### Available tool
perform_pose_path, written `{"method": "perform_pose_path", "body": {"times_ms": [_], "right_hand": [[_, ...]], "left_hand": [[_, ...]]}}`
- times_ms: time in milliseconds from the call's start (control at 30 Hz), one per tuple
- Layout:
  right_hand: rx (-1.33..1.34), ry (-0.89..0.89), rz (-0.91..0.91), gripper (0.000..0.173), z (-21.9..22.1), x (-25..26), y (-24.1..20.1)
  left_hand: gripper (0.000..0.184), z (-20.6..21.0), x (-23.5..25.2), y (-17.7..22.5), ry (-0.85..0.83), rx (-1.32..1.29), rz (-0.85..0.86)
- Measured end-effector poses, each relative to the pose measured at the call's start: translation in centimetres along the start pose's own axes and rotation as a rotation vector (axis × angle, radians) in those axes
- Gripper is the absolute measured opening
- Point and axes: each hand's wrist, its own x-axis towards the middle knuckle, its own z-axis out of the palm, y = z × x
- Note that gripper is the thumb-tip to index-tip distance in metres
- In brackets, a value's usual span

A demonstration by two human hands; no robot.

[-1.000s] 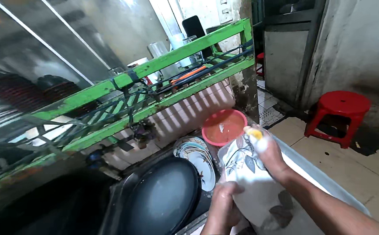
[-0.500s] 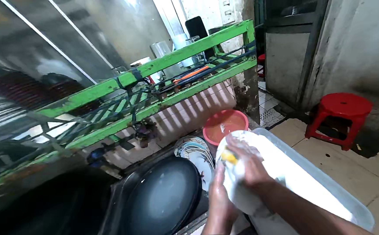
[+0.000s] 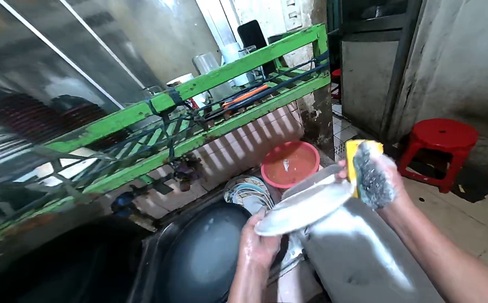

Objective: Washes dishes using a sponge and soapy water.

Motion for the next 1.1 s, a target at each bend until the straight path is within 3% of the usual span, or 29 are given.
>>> {"method": "perform_pose_path", "body": {"times_ms": [33, 100, 167, 233, 333, 367, 433, 533, 567, 633, 700, 767, 833, 933, 1000, 1100], "right_hand": [[-0.176, -0.004, 0.065, 0.036, -1.5, -0.1, 0.7], [-0.682, 0.078, 0.158, 0.036, -3.5, -0.1, 3.1], [-0.995, 0.099, 0.161, 0.040, -2.8, -0.6, 5.2], [-1.162, -0.086, 0.015, 0.041, 0.0, -2.9, 6.2], [-1.365, -0.412, -0.407, 0.046, 3.0, -4.4, 6.3], [-1.354, -0.403, -0.435, 0.043, 2.6, -3.8, 5.8], [-1.248, -0.186, -0.304, 0.033, 0.4, -1.9, 4.3], [-1.029, 0.166, -0.039, 0.042, -1.9, -0.3, 2.1], [-1.032, 0.163, -0.044, 0.042, -1.5, -0.6, 1.8], [-1.110, -0.034, -0.131, 0.035, 1.0, -2.7, 1.7], [-1.193, -0.331, -0.365, 0.032, 3.9, -5.0, 2.6], [-1.209, -0.451, -0.508, 0.034, 4.5, -4.9, 3.2], [-1.166, -0.321, -0.293, 0.031, 3.0, -3.0, 1.8], [-1.081, 0.002, -0.029, 0.037, -0.4, -0.8, 0.8], [-1.158, 0.023, -0.042, 0.037, -1.0, -1.6, 2.3], [-1.260, -0.208, -0.304, 0.044, 1.3, -5.5, 4.7]], "left_hand": [[0.024, 0.2, 0.0, 0.0, 0.004, -0.026, -0.025], [0.031, 0.6, -0.5, -0.8, -0.046, 0.024, -0.063], [0.041, 1.3, -1.0, -2.8, -0.174, 0.145, -0.080], [0.053, 1.9, -1.6, -5.1, -0.288, 0.358, -0.033], [0.026, 1.8, -2.7, -7.0, -0.363, 0.676, 0.069], [0.033, 1.8, -3.2, -7.1, -0.364, 0.705, 0.040], [0.059, 1.6, -4.5, -7.0, -0.365, 0.721, -0.063], [0.065, 1.2, -5.8, -6.7, -0.354, 0.794, -0.145], [0.060, 1.3, -5.8, -6.3, -0.353, 0.833, -0.169], [0.043, 1.5, -5.3, -5.4, -0.407, 0.813, -0.182], [0.025, 1.7, -4.3, -5.1, -0.501, 0.724, -0.095], [0.022, 1.5, -3.8, -5.0, -0.560, 0.598, -0.036], [0.041, 1.8, -4.5, -4.6, -0.527, 0.487, -0.044], [0.042, 1.4, -4.3, -4.1, -0.446, 0.141, -0.021], [0.042, 1.7, -3.2, -3.9, -0.420, -0.036, 0.014], [0.046, 2.2, -2.9, -4.9, -0.326, 0.056, 0.104]]}}
